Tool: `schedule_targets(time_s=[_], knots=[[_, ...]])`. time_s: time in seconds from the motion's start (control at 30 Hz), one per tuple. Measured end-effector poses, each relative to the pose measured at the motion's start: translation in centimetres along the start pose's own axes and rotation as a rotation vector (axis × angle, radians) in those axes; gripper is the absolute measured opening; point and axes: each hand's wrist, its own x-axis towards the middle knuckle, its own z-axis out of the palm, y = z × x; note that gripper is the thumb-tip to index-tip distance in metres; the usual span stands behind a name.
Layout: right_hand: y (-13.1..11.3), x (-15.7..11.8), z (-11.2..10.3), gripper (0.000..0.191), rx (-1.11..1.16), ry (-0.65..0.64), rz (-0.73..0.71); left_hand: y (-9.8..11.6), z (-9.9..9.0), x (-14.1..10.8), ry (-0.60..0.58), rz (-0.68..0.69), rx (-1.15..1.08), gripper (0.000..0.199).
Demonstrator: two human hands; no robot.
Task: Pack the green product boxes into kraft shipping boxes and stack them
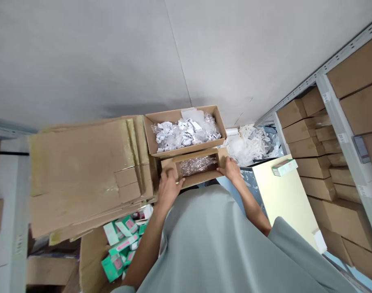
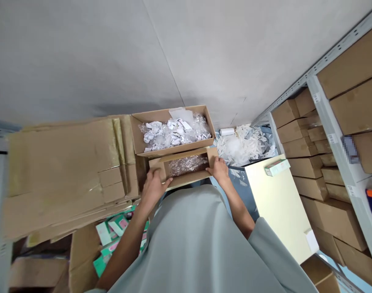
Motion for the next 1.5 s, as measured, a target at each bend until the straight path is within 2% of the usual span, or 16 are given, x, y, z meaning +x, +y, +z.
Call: schedule_targets(time_s=[0.1, 0.23, 0.37, 0.47, 0.67, 0.77, 0.87, 1.03, 1.17, 1.27, 1.37, 1.5], knots=[[-0.8, -0.3, 1.2, 0.066, 0.006, -0.069, 0.052, -0.4, 1.3, 0.8, -0.054, -0.108, -0.076, 0.062], [-0.9, -2.8, 2.3, 0.050, 0.079, -0.072, 0.081, -1.4, 1.7, 1.6, -0.087, -0.165, -0.243, 0.056], [2.0, -8.1, 3.9, 0.041, 0.216, 0.031, 0.174, -1.4, 2.2, 1.0, -0.076, -0.045, -0.364, 0.044], [5.9, -13.5, 5.6, 0.039, 0.335, 0.111, 0.275, 0.6, 3.8, -0.2, -0.142, 0.113, -0.408, 0.044], [14.1, -24.1, 9.7, 0.034, 0.562, 0.291, 0.561, 8.1, 8.7, -3.9, -0.344, 0.397, -0.286, 0.047], [17.1, -28.0, 11.6, 0.028, 0.660, 0.384, 0.676, 12.2, 10.6, -6.5, -0.427, 0.525, -0.231, 0.047], [19.8, -30.7, 13.2, 0.025, 0.749, 0.464, 0.769, 16.0, 12.2, -9.0, -0.496, 0.619, -0.168, 0.048], [25.2, -33.2, 15.5, 0.025, 0.872, 0.544, 0.884, 22.9, 16.2, -12.3, -0.520, 0.728, -0.079, 0.048], [31.0, -34.6, 17.0, 0.025, 0.986, 0.578, 0.917, 28.8, 20.9, -14.0, -0.545, 0.812, -0.068, 0.046], [35.8, -35.4, 17.6, 0.024, 1.037, 0.588, 0.893, 32.9, 24.4, -15.1, -0.592, 0.820, -0.039, 0.047], [40.6, -35.8, 17.8, 0.026, 1.053, 0.561, 0.867, 36.2, 27.7, -16.1, -0.617, 0.807, 0.006, 0.049], [46.1, -35.4, 17.4, 0.029, 1.046, 0.465, 0.890, 40.1, 31.5, -17.4, -0.626, 0.789, 0.059, 0.050]])
